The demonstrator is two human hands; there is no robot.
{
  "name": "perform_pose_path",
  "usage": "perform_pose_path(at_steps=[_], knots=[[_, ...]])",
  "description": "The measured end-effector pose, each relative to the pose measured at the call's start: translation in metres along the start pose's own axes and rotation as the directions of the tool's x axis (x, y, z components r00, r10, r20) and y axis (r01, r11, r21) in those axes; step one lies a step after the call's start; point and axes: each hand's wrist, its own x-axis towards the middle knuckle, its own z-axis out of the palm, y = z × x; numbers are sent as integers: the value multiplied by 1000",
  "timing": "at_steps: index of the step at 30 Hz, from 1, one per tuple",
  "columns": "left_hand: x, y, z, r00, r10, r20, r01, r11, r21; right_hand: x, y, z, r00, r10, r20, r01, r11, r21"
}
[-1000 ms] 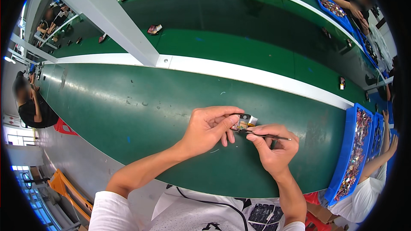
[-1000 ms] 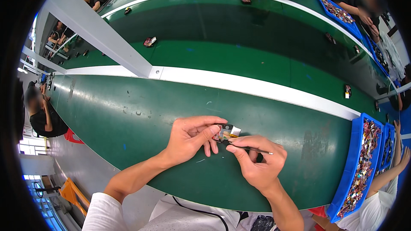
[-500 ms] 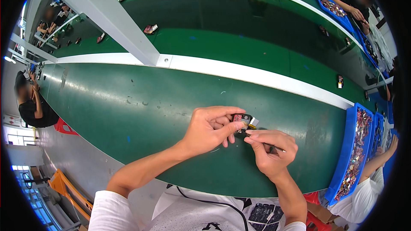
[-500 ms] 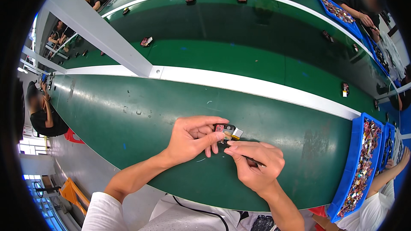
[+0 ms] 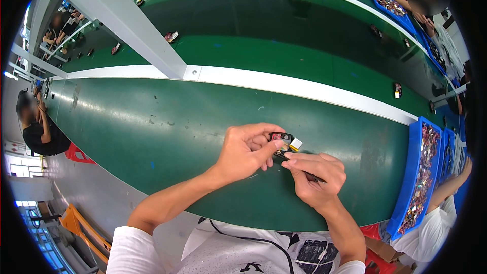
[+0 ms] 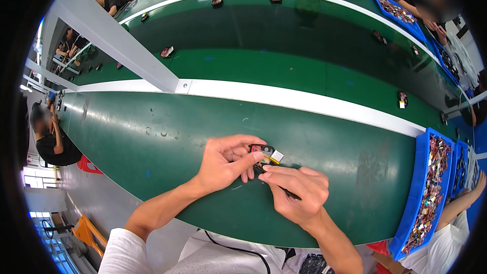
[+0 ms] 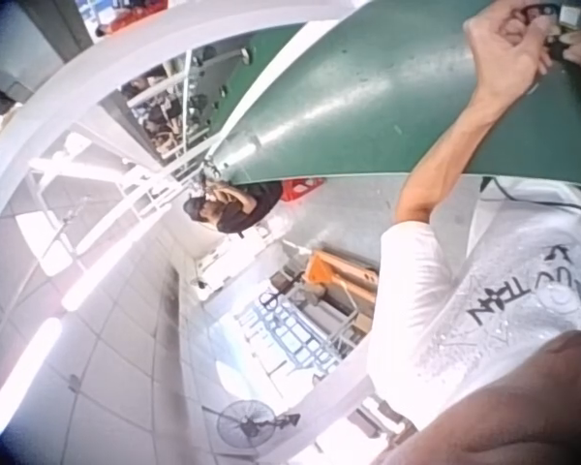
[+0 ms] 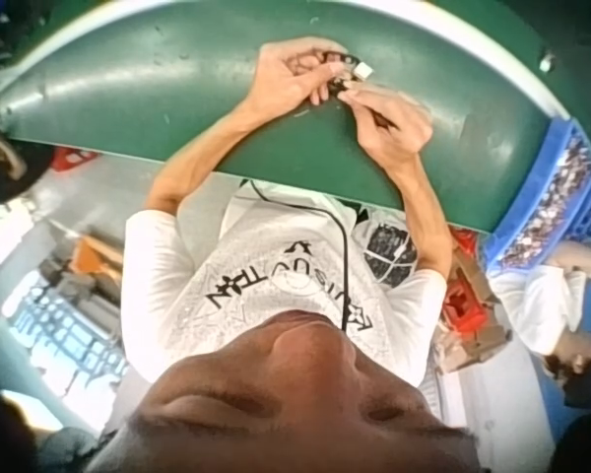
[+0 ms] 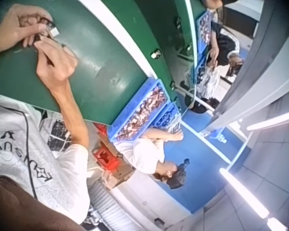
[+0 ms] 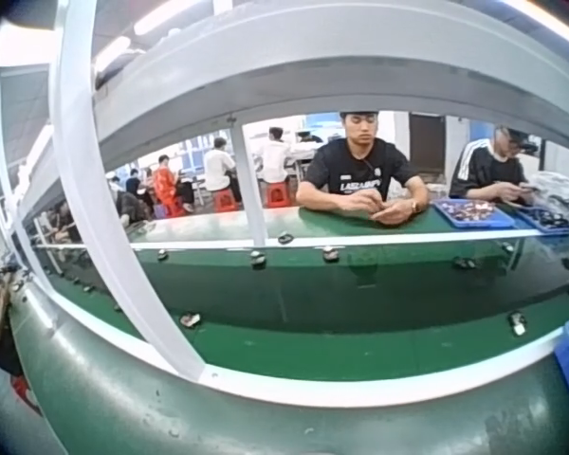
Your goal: Assembling small electronic components using tweezers on a factory production line.
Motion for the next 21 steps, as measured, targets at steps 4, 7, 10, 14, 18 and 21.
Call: perform_pose_path(at_steps=[4,7,10,14,18,21], knots=[[2,-1,-2,1000,11,-4,-11,1000,-11,3,-1,-1,1000,2,13,-2,1000,-2],[3,1,0,1000,6,-1,-6,1000,11,3,0,-2,1000,7,9,-7,1000,15],[3,3,5,1000,-13,-16,14,997,80,0,3,0,1000,-20,-5,20,1000,2],[16,5,2,998,26,-52,-21,996,86,4,6,-1,998,0,-58,2,999,35],[78,31,-19,971,174,-164,-136,967,217,9,16,-2,978,-9,-208,17,999,37],[141,30,-66,887,319,-333,-185,908,376,13,15,-3,975,-25,-221,35,999,41]])
